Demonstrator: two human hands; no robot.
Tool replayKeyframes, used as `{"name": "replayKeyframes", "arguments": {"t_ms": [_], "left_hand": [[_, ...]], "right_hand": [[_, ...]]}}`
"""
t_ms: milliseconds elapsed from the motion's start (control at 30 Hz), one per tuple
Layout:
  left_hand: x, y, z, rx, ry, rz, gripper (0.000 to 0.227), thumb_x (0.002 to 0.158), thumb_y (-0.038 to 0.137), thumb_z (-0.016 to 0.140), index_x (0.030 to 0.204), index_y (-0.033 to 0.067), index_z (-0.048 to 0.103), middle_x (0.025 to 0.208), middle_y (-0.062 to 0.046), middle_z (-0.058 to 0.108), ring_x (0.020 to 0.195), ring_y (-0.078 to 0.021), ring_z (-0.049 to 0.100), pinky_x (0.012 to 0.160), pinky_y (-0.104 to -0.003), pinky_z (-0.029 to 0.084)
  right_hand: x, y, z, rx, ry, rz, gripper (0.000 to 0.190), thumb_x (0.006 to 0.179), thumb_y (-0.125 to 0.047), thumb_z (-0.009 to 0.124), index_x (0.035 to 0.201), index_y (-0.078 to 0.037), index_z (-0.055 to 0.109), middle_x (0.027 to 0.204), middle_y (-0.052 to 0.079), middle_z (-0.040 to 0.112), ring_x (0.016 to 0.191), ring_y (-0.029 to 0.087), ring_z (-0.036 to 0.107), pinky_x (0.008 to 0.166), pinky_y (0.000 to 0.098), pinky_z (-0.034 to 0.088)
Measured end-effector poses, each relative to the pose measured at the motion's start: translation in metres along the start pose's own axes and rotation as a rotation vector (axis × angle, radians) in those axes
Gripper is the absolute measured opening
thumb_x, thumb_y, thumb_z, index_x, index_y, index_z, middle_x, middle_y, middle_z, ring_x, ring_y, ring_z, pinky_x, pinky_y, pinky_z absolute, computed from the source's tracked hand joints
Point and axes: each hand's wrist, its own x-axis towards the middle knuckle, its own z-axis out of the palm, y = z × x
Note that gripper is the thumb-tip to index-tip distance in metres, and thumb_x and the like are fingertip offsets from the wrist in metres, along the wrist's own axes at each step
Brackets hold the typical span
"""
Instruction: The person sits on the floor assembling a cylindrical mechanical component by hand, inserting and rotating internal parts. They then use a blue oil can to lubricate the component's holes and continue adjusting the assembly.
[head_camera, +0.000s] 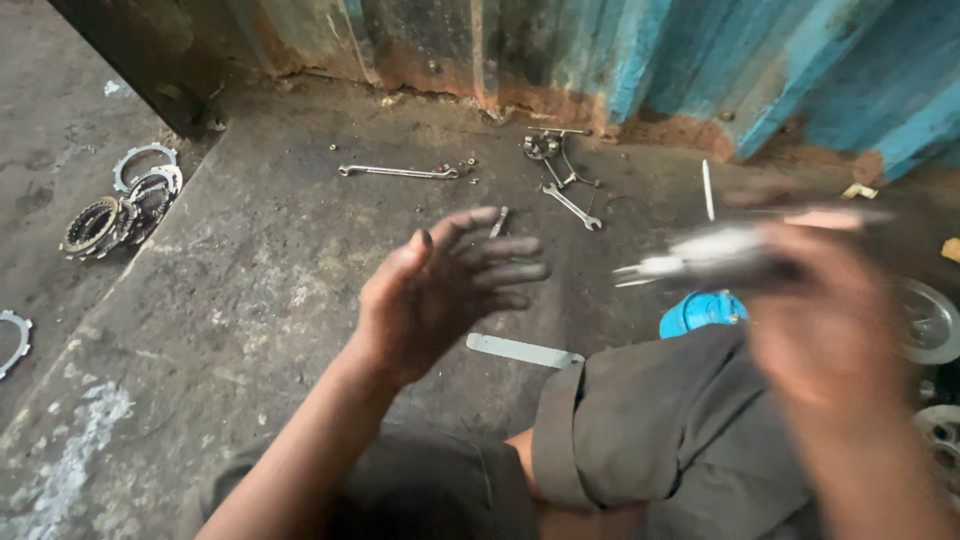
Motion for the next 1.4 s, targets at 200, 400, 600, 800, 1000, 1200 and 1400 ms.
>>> {"name": "replayKeyframes", "arguments": {"t_ms": [200, 400, 600, 800, 1000, 1200, 1400], "left_hand": [[0.008, -0.001, -0.01, 0.711, 0.211, -0.047, 0.064, 0.089, 0.046, 0.066, 0.135, 0.0032, 0.053, 0.126, -0.021, 0.071, 0.116, -0.0341, 0.07, 0.099, -0.043, 0.055], [-0.011, -0.026, 0.007, 1.525, -0.202, -0.497, 0.066, 0.081, 0.051, 0.072, 0.135, 0.0146, 0.06, 0.124, -0.015, 0.07, 0.113, -0.03, 0.069, 0.092, -0.042, 0.055], [-0.016, -0.054, 0.001, 1.777, -0.38, -0.749, 0.068, 0.083, 0.055, 0.071, 0.138, 0.017, 0.059, 0.126, -0.013, 0.07, 0.116, -0.033, 0.065, 0.095, -0.046, 0.052], [-0.014, -0.059, -0.02, 1.808, -0.216, -0.796, 0.069, 0.082, 0.054, 0.071, 0.139, 0.0184, 0.058, 0.128, -0.012, 0.07, 0.12, -0.0327, 0.065, 0.098, -0.046, 0.052], [-0.013, -0.06, -0.028, 1.816, -0.224, -0.811, 0.07, 0.084, 0.056, 0.072, 0.139, 0.0155, 0.057, 0.131, -0.014, 0.066, 0.122, -0.0351, 0.062, 0.1, -0.047, 0.05], [-0.004, -0.061, -0.039, 1.786, -0.206, -0.887, 0.071, 0.084, 0.056, 0.07, 0.141, 0.0155, 0.056, 0.13, -0.014, 0.068, 0.121, -0.0353, 0.064, 0.1, -0.047, 0.051], [0.01, -0.068, -0.08, 1.749, -0.117, -0.898, 0.07, 0.083, 0.057, 0.071, 0.14, 0.0188, 0.057, 0.137, -0.012, 0.063, 0.127, -0.0354, 0.059, 0.103, -0.047, 0.049]], "right_hand": [[-0.02, 0.008, -0.052, -0.287, 0.203, 0.002, 0.031, 0.085, -0.005, 0.069, 0.114, -0.007, 0.058, 0.116, 0.018, 0.069, 0.113, 0.034, 0.068, 0.101, 0.0521, 0.055], [-0.025, 0.007, -0.068, -0.567, 0.166, 0.057, 0.038, 0.085, -0.015, 0.07, 0.12, -0.007, 0.057, 0.118, 0.02, 0.068, 0.113, 0.036, 0.067, 0.1, 0.0523, 0.054], [-0.024, 0.011, -0.107, -0.827, 0.072, 0.068, 0.047, 0.085, -0.025, 0.071, 0.126, -0.006, 0.057, 0.119, 0.022, 0.068, 0.114, 0.038, 0.067, 0.099, 0.0525, 0.053], [-0.012, 0.002, -0.154, -1.098, 0.039, 0.061, 0.057, 0.085, -0.035, 0.072, 0.133, -0.006, 0.057, 0.121, 0.025, 0.067, 0.114, 0.04, 0.066, 0.097, 0.0527, 0.052], [-0.004, -0.008, -0.188, -1.33, 0.081, 0.095, 0.068, 0.086, -0.045, 0.073, 0.139, -0.005, 0.057, 0.122, 0.027, 0.067, 0.114, 0.042, 0.065, 0.096, 0.0528, 0.051], [0.003, -0.017, -0.225, -1.547, 0.113, 0.087, 0.079, 0.086, -0.055, 0.073, 0.145, -0.005, 0.057, 0.124, 0.029, 0.066, 0.115, 0.044, 0.064, 0.095, 0.053, 0.051], [0.102, 0.047, -0.305, -1.658, -0.042, 0.103, 0.094, 0.081, -0.067, 0.075, 0.153, -0.009, 0.053, 0.122, 0.032, 0.064, 0.114, 0.049, 0.062, 0.093, 0.0548, 0.049]]}}
